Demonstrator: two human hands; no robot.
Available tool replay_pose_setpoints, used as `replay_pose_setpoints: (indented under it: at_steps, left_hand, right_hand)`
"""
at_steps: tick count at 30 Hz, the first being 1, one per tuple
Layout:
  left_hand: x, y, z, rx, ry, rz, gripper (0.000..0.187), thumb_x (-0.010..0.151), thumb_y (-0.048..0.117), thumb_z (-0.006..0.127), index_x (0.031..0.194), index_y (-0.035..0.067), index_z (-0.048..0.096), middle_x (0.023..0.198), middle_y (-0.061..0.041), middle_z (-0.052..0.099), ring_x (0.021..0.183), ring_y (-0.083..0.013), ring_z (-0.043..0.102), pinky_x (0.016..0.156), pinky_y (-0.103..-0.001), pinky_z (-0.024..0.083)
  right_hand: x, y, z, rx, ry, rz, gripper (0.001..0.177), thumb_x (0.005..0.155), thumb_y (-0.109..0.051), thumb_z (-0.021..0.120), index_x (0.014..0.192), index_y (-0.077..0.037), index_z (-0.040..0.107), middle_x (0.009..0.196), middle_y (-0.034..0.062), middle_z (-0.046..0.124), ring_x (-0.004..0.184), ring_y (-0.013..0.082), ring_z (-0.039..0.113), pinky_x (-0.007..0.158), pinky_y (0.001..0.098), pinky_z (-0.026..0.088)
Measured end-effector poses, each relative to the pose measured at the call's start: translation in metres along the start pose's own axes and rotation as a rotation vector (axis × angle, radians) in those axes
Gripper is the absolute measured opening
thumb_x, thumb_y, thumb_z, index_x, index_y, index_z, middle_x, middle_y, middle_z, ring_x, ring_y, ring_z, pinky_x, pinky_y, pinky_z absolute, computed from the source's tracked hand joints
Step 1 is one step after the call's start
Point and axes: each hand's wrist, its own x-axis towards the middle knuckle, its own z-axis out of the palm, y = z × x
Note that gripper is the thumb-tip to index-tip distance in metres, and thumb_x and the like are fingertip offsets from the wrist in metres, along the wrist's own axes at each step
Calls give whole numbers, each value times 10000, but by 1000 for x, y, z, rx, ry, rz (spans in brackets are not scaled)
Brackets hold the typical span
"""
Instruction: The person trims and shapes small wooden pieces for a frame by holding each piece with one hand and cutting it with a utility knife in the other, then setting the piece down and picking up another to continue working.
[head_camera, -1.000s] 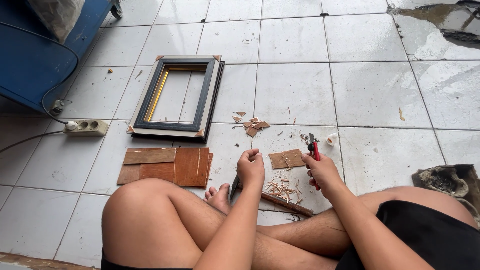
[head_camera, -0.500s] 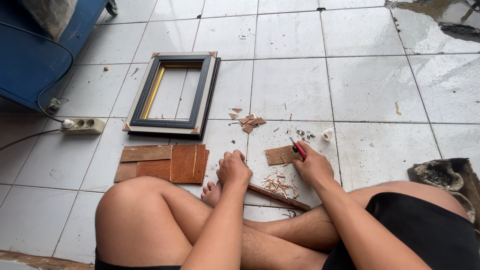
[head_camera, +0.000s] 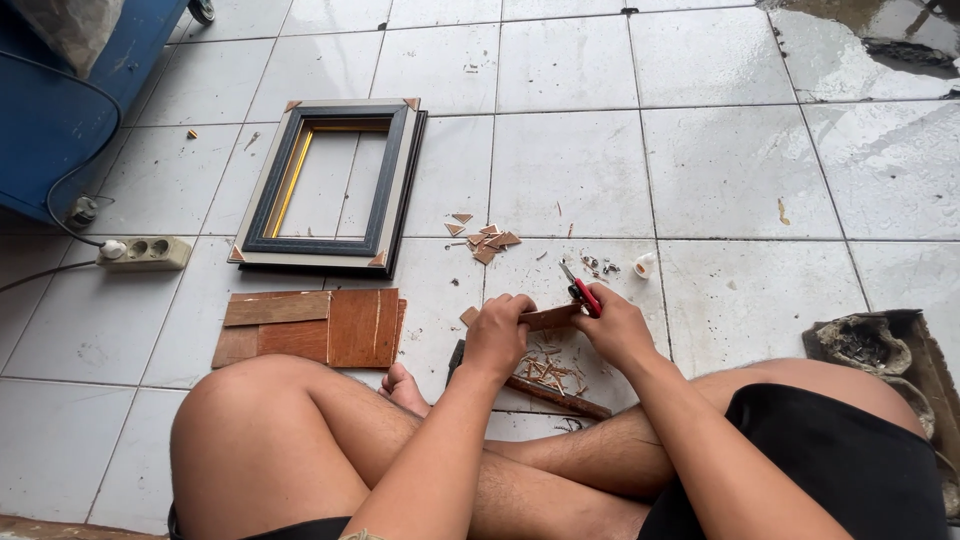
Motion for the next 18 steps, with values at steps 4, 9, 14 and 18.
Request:
replay_pose_setpoints:
  at_steps: [4, 9, 14, 18]
  left_hand:
    - [2, 13, -20, -69, 155, 5, 215, 834, 18, 491, 949, 155, 611, 844, -31, 624, 815, -201, 640, 702, -330, 543]
    - [6, 0, -16, -248, 238, -259, 228, 824, 8, 513, 1007, 74, 631, 890, -111, 653, 854, -252, 641, 723, -337, 541]
    - [2, 10, 10, -264, 19, -158, 225, 791, 42, 556, 924, 178, 676, 829, -53, 667, 811, -234, 652, 695, -337, 550]
    - [6, 20, -22, -419, 185, -293, 254, 806, -12, 497, 1016, 33, 632, 915, -190, 643, 886, -324, 627, 747, -392, 528]
  right_hand:
    - [4, 0, 1, 148, 63, 42, 253, 755, -228, 614, 995, -145, 615, 691, 135, 608, 669, 229, 569, 551, 316, 506]
    - [-1, -1, 0, 331, 198, 118, 218, 772, -231, 591, 964, -136, 629, 610, 95, 565, 527, 165, 514, 422, 267, 489]
    - [-15, -21, -9, 442, 243, 157, 204, 818, -201, 531, 958, -70, 600, 640, 106, 543, 534, 156, 491, 442, 268, 476]
    - [-17, -25, -10, 505, 284, 158, 217, 846, -182, 500, 984, -34, 577, 670, 104, 523, 551, 146, 480, 449, 259, 464]
